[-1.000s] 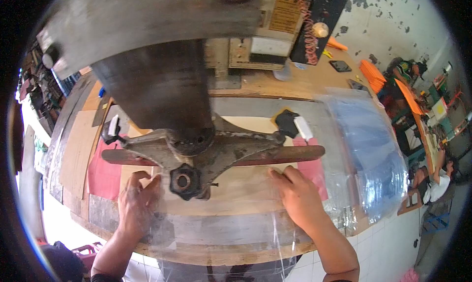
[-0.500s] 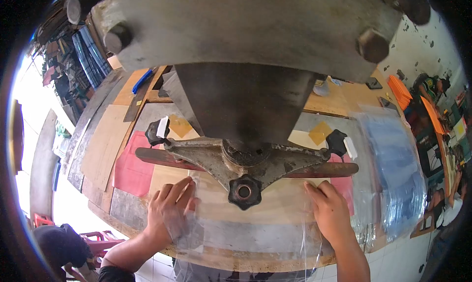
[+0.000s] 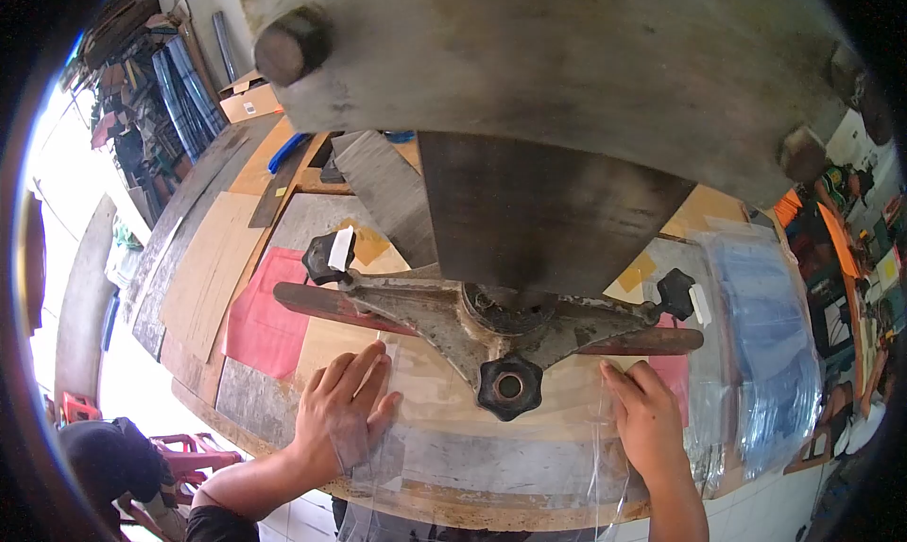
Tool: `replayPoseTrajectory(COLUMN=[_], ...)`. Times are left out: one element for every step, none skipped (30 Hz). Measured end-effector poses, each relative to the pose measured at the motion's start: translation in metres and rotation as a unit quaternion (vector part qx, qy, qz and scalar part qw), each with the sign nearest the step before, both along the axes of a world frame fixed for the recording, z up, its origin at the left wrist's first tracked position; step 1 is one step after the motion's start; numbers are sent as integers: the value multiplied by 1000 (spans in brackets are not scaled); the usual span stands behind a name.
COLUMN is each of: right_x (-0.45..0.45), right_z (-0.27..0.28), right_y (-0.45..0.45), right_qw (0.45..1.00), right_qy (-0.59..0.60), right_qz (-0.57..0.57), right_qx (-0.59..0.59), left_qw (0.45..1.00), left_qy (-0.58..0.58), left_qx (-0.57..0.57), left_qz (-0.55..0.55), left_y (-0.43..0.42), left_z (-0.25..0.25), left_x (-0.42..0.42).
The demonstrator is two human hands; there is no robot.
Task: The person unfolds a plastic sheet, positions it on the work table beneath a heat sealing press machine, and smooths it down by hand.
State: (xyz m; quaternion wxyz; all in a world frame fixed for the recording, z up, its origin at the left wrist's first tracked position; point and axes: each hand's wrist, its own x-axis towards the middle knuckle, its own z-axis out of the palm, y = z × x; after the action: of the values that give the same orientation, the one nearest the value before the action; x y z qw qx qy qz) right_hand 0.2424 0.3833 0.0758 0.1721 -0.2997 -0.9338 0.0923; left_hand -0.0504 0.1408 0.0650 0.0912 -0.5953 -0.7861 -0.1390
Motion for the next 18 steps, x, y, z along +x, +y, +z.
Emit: replayPoseTrajectory(right_x=[0,-1,-1,-1,-1,-1,-1,-1,-1,-1,-1,-1,-2,-2,-2,-2,-2,-1], right_z=[0,-1,-1,-1,0,0,0,0,0,1,2,3,3,4,4,3,3,1], right_y=[0,0,-1,-1,-1,-1,-1,-1,-1,-2,-2,-2,-3,-3,-3,-3,-2,-2], right_qw=[1000,1000,1000,1000,1000,1000,1000,1000,1000,1000,1000,1000,1000,1000,1000,1000,1000,1000], right_qy=[5,10,9,10,11,11,10,8,8,8,7,7,5,4,3,5,8,8], right_qz=[1,2,3,3,3,4,1,-1,0,-2,-3,-3,-5,-7,-6,-6,-5,-5], right_qx=[4,8,8,9,10,10,7,3,3,-1,-5,-5,-3,-1,0,2,4,5], left_qw=[1000,1000,1000,1000,1000,1000,1000,1000,1000,1000,1000,1000,1000,1000,1000,1000,1000,1000], left_qy=[-9,-19,-19,-5,8,8,12,15,15,13,11,10,-2,-15,-15,-11,-6,-5], left_qx=[-3,-7,-7,-4,-1,-1,2,6,6,5,4,4,-5,-15,-14,-10,-6,-5], left_qz=[1,2,3,-4,-11,-11,-13,-14,-14,-14,-14,-14,-6,1,2,0,-2,-1], left_y=[1,1,0,0,0,0,0,0,0,0,0,0,0,0,0,0,0,0], left_z=[2,2,2,0,-1,-2,-2,-2,-2,-2,-2,-1,0,1,0,0,-1,-1], left_x=[0,0,-1,-3,-4,-4,-4,-4,-5,-5,-5,-4,-3,-2,-2,-2,-2,-2])
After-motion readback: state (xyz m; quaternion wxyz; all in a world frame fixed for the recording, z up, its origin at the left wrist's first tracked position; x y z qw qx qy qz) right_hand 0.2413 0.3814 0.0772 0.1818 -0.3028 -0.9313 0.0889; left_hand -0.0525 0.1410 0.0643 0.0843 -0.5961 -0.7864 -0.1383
